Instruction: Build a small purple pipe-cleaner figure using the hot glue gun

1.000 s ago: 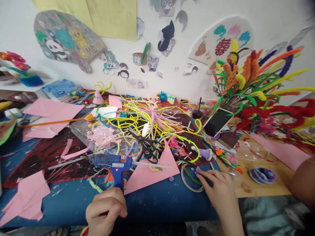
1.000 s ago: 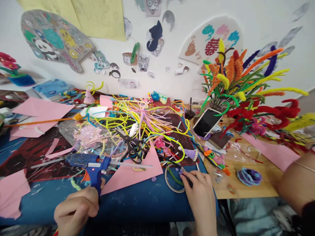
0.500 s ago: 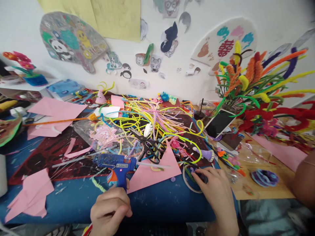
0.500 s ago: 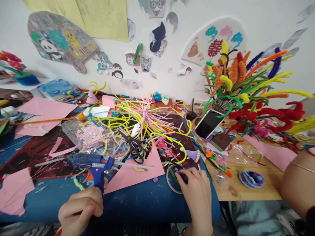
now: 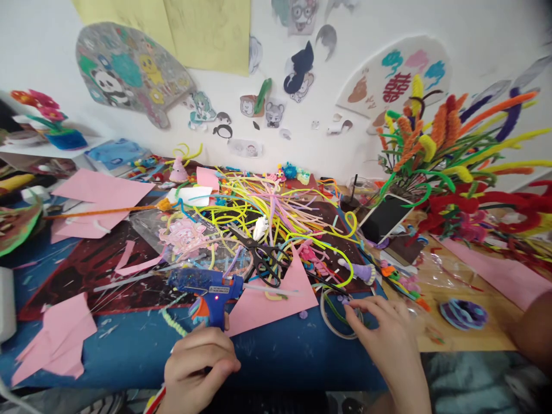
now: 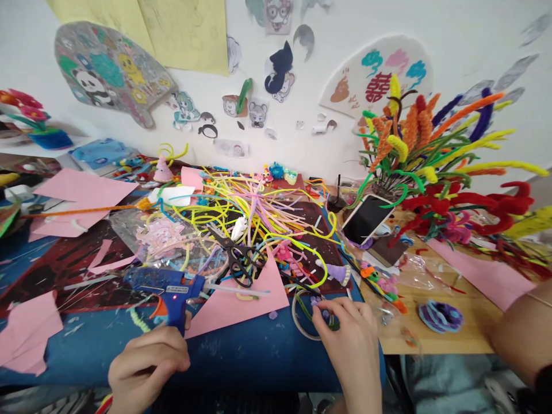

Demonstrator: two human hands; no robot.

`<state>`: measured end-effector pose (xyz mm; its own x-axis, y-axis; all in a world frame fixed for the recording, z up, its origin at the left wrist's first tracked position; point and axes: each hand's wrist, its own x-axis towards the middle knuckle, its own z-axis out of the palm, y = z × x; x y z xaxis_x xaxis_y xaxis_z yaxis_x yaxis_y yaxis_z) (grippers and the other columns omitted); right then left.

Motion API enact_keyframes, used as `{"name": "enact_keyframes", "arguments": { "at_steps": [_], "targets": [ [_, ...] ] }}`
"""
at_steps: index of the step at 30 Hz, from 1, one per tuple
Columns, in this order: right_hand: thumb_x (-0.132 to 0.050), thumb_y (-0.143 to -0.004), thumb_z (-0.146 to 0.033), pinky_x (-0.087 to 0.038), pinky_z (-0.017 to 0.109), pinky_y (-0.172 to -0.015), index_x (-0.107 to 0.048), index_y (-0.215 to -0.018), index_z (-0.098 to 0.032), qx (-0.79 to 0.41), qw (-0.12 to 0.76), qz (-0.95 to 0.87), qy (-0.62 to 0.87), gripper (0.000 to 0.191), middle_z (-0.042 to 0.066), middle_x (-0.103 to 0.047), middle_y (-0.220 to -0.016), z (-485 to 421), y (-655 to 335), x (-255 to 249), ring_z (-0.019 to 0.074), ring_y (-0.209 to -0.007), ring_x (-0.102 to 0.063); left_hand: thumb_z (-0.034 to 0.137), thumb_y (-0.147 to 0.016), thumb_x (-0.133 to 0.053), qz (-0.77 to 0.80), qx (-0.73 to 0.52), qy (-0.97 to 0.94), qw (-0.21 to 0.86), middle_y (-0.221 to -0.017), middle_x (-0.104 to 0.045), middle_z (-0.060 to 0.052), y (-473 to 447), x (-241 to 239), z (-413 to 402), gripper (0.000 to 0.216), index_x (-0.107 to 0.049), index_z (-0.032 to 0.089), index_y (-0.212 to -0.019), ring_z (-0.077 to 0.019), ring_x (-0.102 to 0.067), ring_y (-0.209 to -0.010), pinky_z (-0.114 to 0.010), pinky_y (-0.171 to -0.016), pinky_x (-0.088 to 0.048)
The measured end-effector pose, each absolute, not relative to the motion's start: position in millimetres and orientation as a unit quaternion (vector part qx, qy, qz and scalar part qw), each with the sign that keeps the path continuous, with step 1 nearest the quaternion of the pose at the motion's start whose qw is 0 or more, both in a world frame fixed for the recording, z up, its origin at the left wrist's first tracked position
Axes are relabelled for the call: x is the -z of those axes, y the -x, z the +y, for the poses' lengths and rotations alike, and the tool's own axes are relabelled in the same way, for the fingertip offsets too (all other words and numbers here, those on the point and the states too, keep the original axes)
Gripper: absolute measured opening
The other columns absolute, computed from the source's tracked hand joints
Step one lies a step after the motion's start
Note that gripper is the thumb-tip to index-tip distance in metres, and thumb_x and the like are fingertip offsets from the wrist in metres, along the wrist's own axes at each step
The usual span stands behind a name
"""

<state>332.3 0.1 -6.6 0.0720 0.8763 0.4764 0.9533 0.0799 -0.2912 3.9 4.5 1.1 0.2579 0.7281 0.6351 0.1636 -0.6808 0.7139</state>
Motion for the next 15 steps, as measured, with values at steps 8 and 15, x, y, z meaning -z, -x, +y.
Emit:
{"name": "enact_keyframes", "arguments": {
  "at_steps": [8,15],
  "targets": [
    [-0.072,-0.071,-0.014,-0.045,0.035,-0.07,-0.067,-0.076,-0.026,-0.2,0.358,-0.774,0.482,0.015,-0.001,-0.065,-0.074,-2,-239,-21,0.0206,-0.078,-0.057,0.026,-0.084,-0.074,0.306,-0.482,-0.796,0.201,-0.079,-0.075,-0.002,-12,-2,3,0.016,-0.073,0.02,-0.098,-0.0135,-0.071,-0.067,-0.022,-0.062,-0.054],
    [-0.071,-0.061,-0.005,-0.046,0.037,-0.077,-0.062,-0.067,-0.023,-0.33,0.409,-0.737,0.425,0.021,-0.003,-0.062,-0.068,-1,-201,-20,0.0176,-0.072,-0.058,0.017,-0.095,-0.059,0.296,-0.435,-0.84,0.131,-0.084,-0.076,-0.001,-8,-7,4,0.015,-0.073,0.019,-0.101,-0.0111,-0.072,-0.072,-0.021,-0.067,-0.049]
  ]
}}
